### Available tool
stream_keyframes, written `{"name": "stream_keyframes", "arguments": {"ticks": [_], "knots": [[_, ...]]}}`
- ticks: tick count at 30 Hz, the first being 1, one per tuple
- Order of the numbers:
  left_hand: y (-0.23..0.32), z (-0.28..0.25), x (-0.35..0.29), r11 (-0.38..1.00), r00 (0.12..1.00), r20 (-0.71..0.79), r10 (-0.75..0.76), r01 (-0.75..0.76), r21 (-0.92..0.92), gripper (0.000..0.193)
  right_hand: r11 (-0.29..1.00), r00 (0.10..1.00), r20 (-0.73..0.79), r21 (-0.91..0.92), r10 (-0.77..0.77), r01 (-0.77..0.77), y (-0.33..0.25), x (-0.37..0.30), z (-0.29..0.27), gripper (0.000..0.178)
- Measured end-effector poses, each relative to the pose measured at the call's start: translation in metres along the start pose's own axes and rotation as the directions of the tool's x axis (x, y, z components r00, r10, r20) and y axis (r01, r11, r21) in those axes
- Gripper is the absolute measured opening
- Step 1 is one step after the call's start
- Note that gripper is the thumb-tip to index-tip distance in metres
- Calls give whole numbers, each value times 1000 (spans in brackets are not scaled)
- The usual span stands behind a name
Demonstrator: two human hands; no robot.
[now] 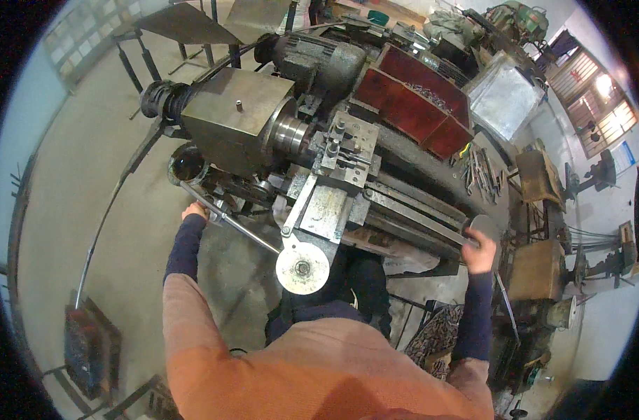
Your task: The person operates a metal lathe, repeatedly loading small cylindrical metal pieces into the chuck, adjusting the machine with handwheels, and removing finished pieces. The person places the finished pieces into a bin filled with metal shavings.
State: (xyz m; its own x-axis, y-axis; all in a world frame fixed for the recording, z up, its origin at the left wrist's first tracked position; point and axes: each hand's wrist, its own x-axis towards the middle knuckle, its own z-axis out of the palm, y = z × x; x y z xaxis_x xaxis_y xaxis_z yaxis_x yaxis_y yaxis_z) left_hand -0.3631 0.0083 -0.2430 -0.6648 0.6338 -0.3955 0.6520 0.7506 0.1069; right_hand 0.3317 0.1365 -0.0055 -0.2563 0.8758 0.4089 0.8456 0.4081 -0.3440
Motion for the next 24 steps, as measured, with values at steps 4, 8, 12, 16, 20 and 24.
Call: {"name": "stream_keyframes", "arguments": {"ticks": [4,8,12,16,20,24], "knots": [[-35,17,9,997,996,-46,79,-78,13,40,910,936,32,251,-350,331,-112,94,12,39],[-65,-45,-30,938,911,-323,257,-316,-146,43,645,730,-72,416,-680,641,-222,146,60,33],[-130,-159,-98,947,637,-760,128,-306,-98,36,713,684,205,148,-700,686,-291,169,131,28],[-245,-180,-128,991,717,-688,-111,133,-21,37,804,715,435,34,-547,594,-322,175,154,26],[-209,-147,-155,918,701,-621,-351,389,-79,48,834,697,518,59,-496,549,-323,177,148,28],[-133,-139,-203,936,710,-613,-348,295,-190,50,821,703,483,60,-522,568,-320,175,150,29]]}}
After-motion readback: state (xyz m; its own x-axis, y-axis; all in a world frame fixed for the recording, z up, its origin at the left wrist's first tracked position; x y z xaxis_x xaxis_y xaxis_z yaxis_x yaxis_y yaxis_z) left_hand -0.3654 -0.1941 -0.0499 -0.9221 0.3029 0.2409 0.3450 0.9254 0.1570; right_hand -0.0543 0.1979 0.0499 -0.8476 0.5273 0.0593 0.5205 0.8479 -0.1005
